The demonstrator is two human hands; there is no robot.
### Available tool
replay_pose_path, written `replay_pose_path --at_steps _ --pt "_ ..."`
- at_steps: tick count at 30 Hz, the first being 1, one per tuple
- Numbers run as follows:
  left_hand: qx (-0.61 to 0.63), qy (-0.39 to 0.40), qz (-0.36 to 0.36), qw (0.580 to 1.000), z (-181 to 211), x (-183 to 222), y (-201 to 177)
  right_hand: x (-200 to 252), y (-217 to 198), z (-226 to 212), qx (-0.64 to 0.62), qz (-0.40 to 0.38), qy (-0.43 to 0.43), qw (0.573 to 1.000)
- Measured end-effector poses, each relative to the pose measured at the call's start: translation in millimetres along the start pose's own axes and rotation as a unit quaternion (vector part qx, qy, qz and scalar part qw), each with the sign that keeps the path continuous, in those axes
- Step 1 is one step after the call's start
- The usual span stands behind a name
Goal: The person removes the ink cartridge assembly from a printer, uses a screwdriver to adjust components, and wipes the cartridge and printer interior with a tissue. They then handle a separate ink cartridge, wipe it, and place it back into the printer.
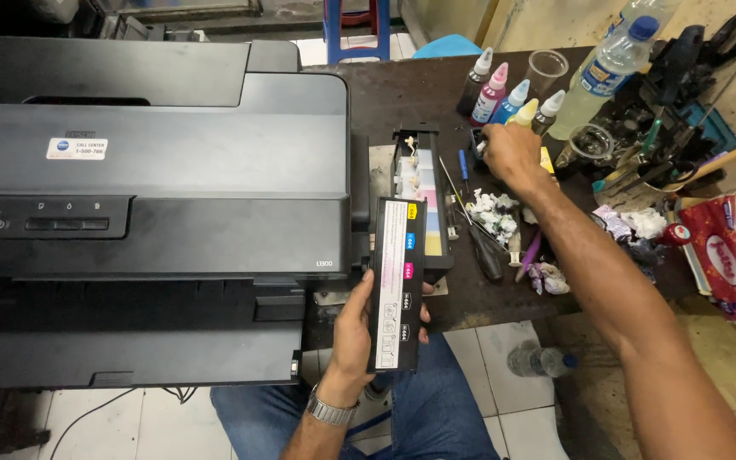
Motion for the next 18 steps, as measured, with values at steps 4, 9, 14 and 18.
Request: replay_pose_path --at_steps 4,9,14,18 --pt "0.013 0.001 0.0 1.0 -0.6 -1.2 -0.1 -0.2 -11.7 3.0 -0.026 0.023 -0.013 0.999" --pt "0.002 0.0 -0.003 1.0 -0.6 -6.4 5.3 1.4 -20.0 14.5 -0.118 0.054 -0.003 0.992" --pt "-0.009 0.01 0.022 1.0 -1.3 -17.7 9.8 2.6 -18.7 13.6 -0.124 0.037 0.025 0.991" --pt "-0.023 0.027 0.022 0.999 6.0 -17.9 19.1 3.4 -14.3 9.7 -0.105 0.051 -0.002 0.993"
Point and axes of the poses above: each hand's wrist, its own x-axis away from the middle knuckle, its own y-axis out of the palm, z = x × y, the point moved 7 cm from there along -x, towards the middle knuckle, and after that the axes turned 1 degree about z, right-handed, at the moved point
